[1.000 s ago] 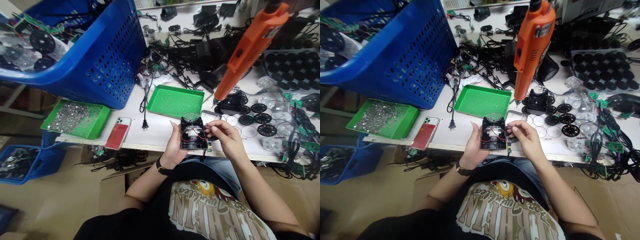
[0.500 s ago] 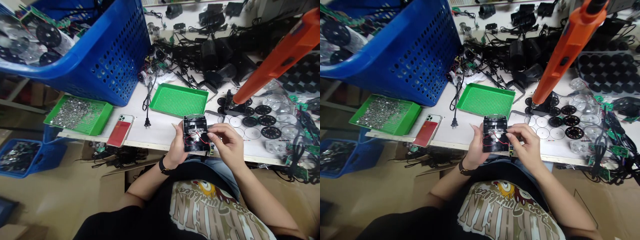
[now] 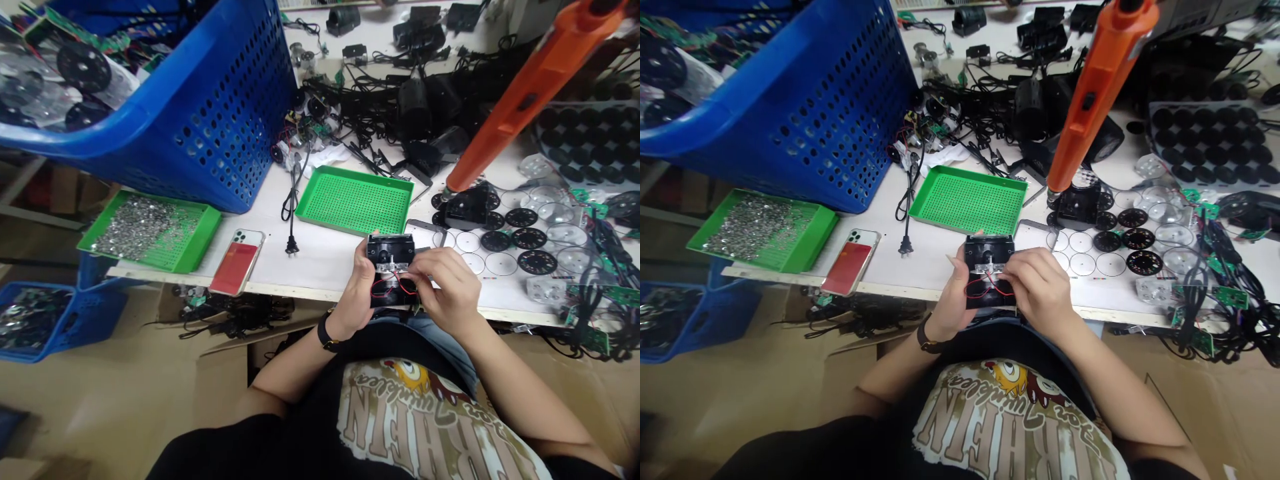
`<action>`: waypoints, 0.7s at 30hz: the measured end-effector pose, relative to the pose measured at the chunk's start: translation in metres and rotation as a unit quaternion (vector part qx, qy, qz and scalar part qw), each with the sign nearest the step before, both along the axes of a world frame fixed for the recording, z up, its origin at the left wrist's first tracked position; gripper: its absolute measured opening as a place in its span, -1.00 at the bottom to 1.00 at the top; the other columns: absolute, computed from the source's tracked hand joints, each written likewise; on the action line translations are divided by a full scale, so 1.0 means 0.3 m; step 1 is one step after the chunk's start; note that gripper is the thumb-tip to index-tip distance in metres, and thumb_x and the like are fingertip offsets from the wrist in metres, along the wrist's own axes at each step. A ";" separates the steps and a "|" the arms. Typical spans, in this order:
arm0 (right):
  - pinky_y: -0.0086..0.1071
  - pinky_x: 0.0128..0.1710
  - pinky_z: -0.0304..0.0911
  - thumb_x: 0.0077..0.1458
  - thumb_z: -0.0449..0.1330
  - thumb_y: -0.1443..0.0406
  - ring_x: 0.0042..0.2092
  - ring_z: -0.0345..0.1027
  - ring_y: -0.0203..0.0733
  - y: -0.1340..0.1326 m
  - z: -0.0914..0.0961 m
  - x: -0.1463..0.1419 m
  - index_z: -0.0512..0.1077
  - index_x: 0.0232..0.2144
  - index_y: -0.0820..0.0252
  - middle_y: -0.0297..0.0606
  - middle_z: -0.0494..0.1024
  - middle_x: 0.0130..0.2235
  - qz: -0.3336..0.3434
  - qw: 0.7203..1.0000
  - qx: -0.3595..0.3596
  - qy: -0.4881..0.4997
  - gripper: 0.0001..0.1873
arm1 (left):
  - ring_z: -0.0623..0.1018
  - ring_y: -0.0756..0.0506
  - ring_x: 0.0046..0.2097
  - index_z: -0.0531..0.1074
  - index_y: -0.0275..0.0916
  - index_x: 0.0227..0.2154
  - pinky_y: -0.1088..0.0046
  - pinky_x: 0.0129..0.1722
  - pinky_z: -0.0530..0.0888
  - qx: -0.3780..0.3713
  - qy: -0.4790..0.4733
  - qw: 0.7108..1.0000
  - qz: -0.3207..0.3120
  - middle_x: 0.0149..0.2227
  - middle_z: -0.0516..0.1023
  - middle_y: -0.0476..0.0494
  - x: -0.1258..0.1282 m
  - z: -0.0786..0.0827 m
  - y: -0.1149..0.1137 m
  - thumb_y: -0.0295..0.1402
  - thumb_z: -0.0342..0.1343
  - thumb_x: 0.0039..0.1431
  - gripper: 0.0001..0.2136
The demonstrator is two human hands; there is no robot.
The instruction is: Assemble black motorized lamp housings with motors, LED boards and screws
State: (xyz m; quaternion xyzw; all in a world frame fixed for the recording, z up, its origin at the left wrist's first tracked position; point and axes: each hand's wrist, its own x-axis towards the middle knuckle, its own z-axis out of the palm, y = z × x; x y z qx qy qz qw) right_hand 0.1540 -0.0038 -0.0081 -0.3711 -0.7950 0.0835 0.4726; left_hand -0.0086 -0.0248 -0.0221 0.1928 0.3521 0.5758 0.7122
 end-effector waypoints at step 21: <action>-0.33 -0.32 0.31 0.15 0.33 0.27 -0.37 0.38 -0.24 0.051 0.104 0.012 0.47 -0.42 0.11 -0.36 0.56 -0.40 0.011 0.937 -0.299 0.180 -0.87 | 0.56 -0.28 0.23 0.49 -0.26 0.21 0.12 0.28 0.43 -0.098 -0.101 0.990 -0.011 0.10 0.65 -0.25 0.031 0.067 0.033 0.08 -0.20 0.47 -0.39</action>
